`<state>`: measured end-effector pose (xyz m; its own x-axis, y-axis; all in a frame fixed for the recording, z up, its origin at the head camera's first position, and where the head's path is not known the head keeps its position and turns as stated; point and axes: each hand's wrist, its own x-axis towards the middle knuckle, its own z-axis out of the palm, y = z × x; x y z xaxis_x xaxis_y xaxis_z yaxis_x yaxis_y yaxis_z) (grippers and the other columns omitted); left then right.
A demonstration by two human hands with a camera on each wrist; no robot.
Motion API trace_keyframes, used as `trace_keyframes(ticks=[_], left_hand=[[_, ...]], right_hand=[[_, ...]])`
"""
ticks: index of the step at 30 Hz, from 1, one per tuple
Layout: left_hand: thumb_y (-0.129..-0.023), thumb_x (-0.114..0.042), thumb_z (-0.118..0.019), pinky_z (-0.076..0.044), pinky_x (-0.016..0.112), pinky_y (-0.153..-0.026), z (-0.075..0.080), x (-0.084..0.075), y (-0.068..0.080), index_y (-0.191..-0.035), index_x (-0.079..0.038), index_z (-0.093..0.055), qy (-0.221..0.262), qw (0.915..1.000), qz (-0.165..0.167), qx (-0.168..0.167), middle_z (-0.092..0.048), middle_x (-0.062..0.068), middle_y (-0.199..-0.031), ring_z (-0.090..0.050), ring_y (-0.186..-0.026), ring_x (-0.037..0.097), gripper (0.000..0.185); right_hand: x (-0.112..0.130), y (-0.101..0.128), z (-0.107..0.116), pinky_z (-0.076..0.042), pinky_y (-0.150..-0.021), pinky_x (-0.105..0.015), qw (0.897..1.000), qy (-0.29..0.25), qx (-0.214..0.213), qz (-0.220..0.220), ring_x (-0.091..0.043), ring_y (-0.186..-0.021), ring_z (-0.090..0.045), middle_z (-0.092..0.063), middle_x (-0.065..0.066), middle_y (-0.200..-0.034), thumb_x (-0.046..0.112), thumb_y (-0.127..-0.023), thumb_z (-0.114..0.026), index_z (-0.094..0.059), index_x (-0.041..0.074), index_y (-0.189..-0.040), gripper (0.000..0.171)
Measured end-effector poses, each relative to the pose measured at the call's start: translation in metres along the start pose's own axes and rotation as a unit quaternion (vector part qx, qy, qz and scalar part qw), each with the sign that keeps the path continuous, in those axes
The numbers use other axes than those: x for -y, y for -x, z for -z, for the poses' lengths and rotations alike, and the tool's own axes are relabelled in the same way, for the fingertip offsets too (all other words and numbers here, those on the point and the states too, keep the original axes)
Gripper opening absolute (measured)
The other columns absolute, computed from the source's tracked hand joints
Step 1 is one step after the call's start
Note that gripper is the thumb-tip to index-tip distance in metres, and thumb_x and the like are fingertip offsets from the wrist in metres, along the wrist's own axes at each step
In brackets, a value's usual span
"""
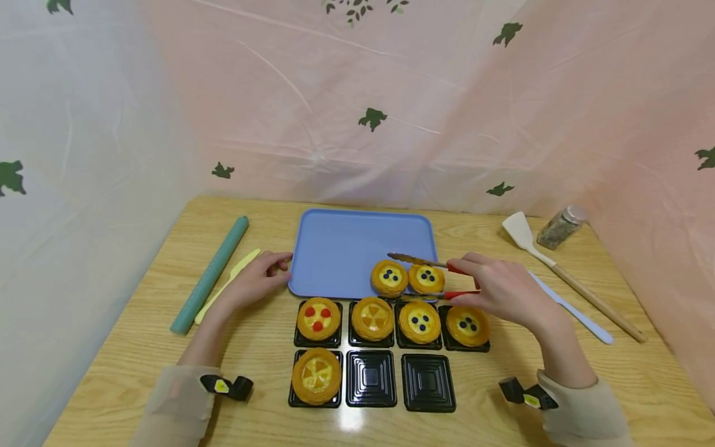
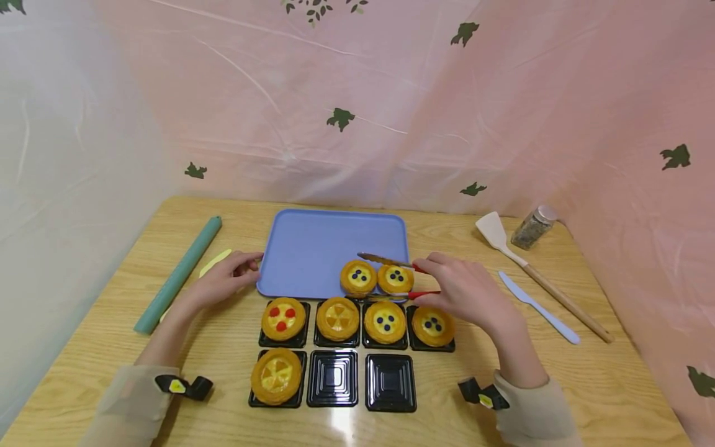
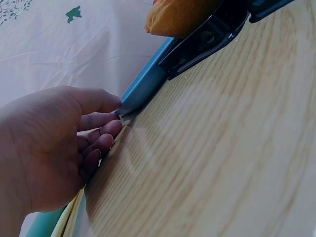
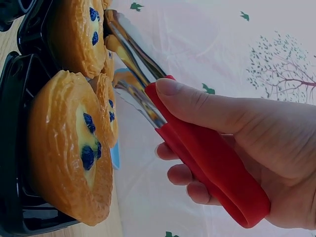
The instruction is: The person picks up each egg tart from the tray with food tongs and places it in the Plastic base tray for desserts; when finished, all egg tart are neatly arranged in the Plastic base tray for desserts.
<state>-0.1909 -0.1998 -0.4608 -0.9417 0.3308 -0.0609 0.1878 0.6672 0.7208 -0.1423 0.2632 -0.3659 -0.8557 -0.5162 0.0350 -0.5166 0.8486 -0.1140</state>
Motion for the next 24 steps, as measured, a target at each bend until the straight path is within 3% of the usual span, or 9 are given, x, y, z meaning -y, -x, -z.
trace_keyframes(ticks=[24], left_hand=[[-0.101,-0.019,-0.064,-0.043,0.033,-0.083,-0.0013,0.0014,-0.0009,-0.145,0.001,-0.055,0.000,1.0000,-0.003,-0.002,-0.062,0.013,-0.110,-0.052,-0.093,0.019,0.050]], right_hand=[[-0.0001,-0.0003,-0.0034,-0.039,-0.055,-0.023,1.000,-0.002,0.000,0.003,-0.008,-0.069,-0.055,-0.072,-0.003,-0.117,0.044,-0.083,-0.084,-0.069,0.015,-0.132,0.059]])
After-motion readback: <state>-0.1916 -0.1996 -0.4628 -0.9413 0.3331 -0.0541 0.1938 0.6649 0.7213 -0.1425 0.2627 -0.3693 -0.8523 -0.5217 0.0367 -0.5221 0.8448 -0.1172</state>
